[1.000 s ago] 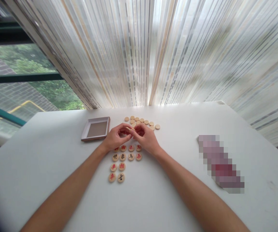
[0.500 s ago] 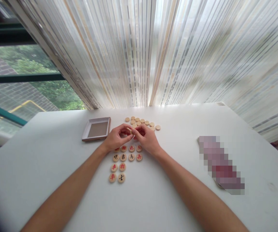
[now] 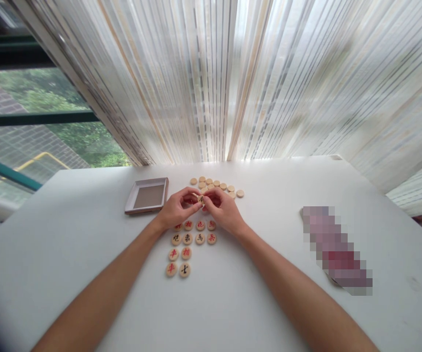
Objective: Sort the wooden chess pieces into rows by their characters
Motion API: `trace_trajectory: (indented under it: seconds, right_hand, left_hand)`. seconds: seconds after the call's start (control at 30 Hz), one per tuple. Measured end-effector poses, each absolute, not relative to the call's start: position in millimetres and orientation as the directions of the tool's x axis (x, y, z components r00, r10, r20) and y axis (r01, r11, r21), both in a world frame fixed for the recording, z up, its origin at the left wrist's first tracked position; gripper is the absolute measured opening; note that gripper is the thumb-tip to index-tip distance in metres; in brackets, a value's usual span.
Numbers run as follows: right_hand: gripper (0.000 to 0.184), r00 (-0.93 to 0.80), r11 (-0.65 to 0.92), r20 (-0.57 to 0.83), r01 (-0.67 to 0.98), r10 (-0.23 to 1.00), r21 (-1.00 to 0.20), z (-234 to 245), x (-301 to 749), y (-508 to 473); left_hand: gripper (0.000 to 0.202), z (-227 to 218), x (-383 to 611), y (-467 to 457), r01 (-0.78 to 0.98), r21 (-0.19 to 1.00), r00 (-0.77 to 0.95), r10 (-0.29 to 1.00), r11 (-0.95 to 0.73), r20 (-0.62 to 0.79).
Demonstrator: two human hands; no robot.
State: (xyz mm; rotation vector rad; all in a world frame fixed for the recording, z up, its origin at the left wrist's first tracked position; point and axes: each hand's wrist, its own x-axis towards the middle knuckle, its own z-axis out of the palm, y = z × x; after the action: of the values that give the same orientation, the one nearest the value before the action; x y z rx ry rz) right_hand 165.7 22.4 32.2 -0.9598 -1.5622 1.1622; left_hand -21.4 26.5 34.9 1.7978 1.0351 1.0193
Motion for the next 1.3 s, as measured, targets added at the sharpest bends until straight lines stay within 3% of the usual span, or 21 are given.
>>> trace_trajectory:
  seconds: [0.43,0.77,1.13,1.23,1.3]
  right_hand:
    - [0.028,-0.294,0.245,0.242,-0.028,0.925,-0.969,30,166,21]
    - [0.018,-0.237,0.287,0.283,-0.018,0.929,-0.958,32,166,20]
    - [0.014,-0.075,0.539,0.541,0.280,0.837,-0.795,45,165,5]
    - [0.014,-0.172,0.514,0.484,0.297,0.858,-0.805,62,171,-19]
    - [0.012,-0.298,0.451,0.366,0.306,0.882,-0.839,70,176,-41]
  left_hand:
    - [0.028,37,-21,26,0.216,0.913,0.352,0.900,-0.345,0.257]
    - [0.027,34,-21,27,0.193,0.928,0.327,0.913,-0.318,0.244]
    - [0.025,26,-21,33,0.224,0.911,0.321,0.909,-0.346,0.266]
    - [0.026,27,-21,33,0.221,0.910,0.315,0.909,-0.351,0.274]
    - [0.025,28,-21,33,0.208,0.912,0.315,0.907,-0.353,0.279]
